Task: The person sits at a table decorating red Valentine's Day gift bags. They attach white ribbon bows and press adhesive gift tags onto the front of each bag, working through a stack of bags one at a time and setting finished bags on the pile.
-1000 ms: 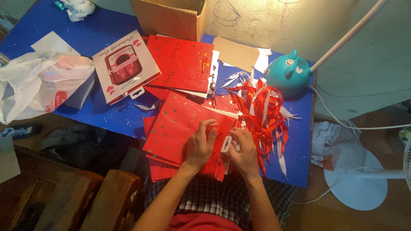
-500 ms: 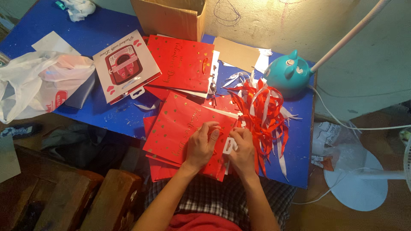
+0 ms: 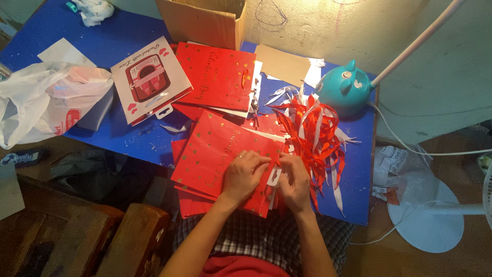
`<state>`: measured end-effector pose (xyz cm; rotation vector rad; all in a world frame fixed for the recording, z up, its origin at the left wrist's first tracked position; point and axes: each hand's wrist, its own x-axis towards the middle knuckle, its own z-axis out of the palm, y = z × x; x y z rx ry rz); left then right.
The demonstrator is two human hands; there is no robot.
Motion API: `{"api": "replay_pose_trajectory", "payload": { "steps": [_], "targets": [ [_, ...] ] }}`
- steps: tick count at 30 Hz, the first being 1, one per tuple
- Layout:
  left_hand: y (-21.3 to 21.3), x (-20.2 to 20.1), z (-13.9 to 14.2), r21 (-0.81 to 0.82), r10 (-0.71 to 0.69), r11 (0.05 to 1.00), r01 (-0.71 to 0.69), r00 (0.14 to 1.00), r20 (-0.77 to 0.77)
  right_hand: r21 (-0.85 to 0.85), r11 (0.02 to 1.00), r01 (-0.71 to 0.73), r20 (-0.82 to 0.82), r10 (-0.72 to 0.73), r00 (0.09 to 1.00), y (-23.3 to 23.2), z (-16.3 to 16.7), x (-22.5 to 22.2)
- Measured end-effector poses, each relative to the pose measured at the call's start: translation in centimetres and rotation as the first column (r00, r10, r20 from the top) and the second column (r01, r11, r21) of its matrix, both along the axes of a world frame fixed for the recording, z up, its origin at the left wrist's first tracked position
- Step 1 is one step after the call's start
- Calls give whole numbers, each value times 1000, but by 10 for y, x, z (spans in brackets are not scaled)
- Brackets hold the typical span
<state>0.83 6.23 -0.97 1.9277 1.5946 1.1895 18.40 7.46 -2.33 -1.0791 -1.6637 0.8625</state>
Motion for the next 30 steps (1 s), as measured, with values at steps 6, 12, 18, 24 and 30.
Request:
{"api": "replay_pose_trajectory", "payload": {
  "steps": [6, 12, 18, 24, 30],
  "targets": [
    [1, 2, -9, -231, 182, 965, -121, 947, 264, 80, 997, 1, 115, -10, 993, 0, 3, -4],
    [-2, 2, -1, -52, 99, 995, -91, 979, 179, 66, 998, 22, 107, -29, 994, 0, -1, -5],
    [-1, 1, 0, -9, 21, 1000, -20, 994, 112, 45, 998, 43, 184, -51, 982, 1, -6, -5],
    [1, 1, -4, -101, 119, 989, -104, 981, 155, 28, 998, 48, 154, -52, 987, 0, -6, -8],
    [0, 1, 2, 70, 31, 997, -37, 996, 89, 33, 999, 41, 153, -46, 987, -2, -3, -8]
  ]
}}
